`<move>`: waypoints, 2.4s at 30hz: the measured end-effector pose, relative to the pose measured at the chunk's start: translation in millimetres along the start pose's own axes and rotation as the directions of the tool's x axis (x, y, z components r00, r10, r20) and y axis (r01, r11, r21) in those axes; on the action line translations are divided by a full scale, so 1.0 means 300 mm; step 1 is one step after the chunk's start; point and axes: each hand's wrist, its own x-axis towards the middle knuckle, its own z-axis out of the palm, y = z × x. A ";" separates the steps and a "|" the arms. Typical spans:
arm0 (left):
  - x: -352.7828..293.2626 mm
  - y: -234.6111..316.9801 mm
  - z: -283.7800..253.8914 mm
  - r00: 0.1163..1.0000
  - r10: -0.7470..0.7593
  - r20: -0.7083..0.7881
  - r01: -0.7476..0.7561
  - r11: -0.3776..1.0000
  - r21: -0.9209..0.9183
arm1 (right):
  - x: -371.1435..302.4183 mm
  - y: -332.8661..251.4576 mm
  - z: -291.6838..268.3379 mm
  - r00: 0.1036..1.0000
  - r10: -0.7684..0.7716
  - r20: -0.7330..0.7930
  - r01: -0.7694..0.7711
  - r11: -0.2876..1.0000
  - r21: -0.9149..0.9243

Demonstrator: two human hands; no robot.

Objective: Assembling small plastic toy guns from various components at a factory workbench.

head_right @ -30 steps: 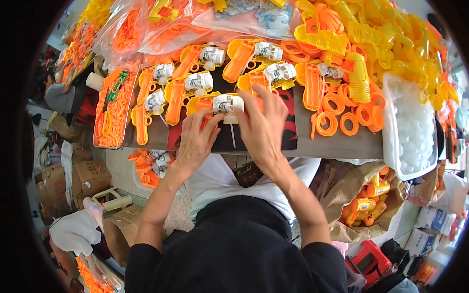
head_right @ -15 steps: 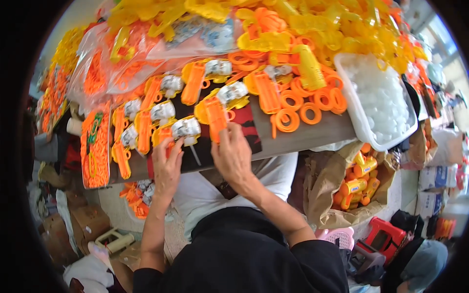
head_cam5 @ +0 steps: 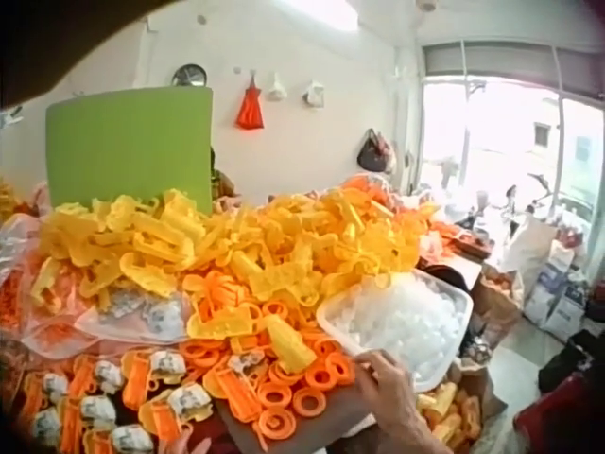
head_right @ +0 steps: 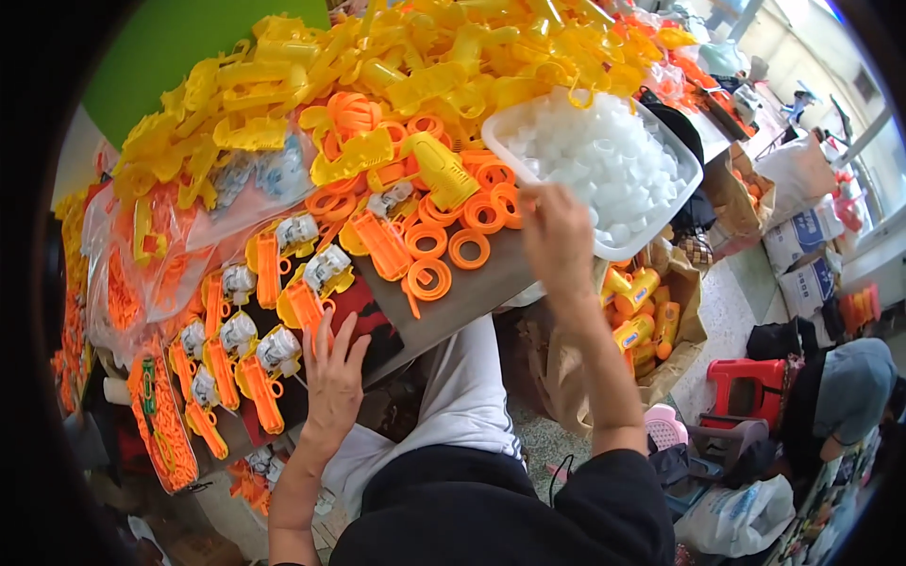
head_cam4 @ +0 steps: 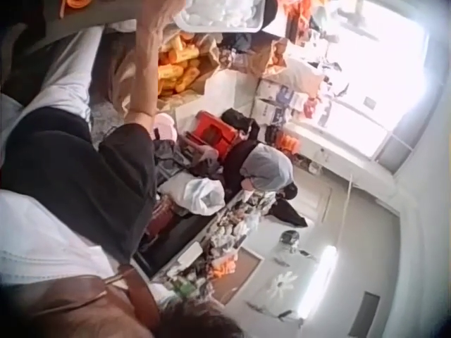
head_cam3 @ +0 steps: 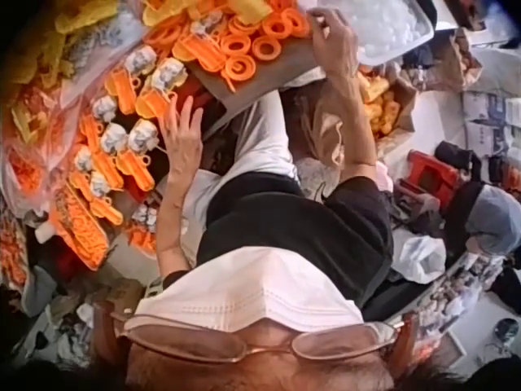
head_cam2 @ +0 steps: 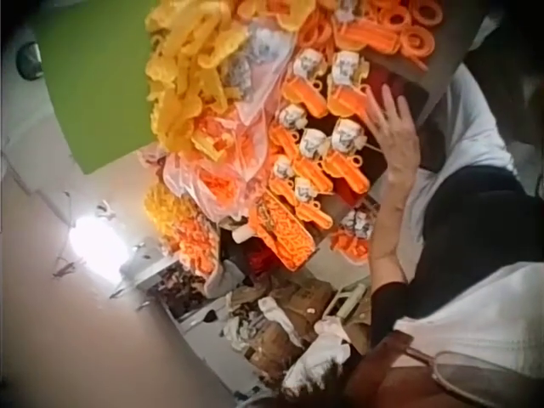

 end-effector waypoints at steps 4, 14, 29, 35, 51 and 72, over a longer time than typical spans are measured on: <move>-0.018 -0.043 0.012 0.999 -0.011 -0.032 0.010 0.999 -0.034 | 0.224 0.245 -0.022 0.985 0.023 0.170 -0.012 0.998 -0.062; -0.035 -0.112 -0.043 0.996 0.086 0.016 -0.085 0.994 -0.068 | 0.393 0.452 0.038 0.708 -0.039 0.705 -0.001 0.998 0.056; -0.088 -0.126 -0.051 0.994 0.104 0.008 -0.105 0.990 0.097 | -0.114 -0.241 0.198 0.622 0.081 0.779 -0.759 0.306 0.575; -0.029 -0.128 -0.059 0.980 -0.046 -0.193 0.008 0.980 -0.196 | -0.287 -0.326 0.358 0.470 -0.110 0.876 -0.835 -0.377 0.401; 0.107 -0.087 -0.021 0.856 -0.297 -0.423 0.142 0.922 -0.360 | -0.303 -0.342 0.381 0.486 -0.042 0.873 -0.843 -0.285 0.456; 0.115 -0.057 -0.006 0.876 -0.247 -0.414 0.149 0.955 -0.255 | -0.306 -0.329 0.365 0.526 -0.032 0.850 -0.837 -0.193 0.511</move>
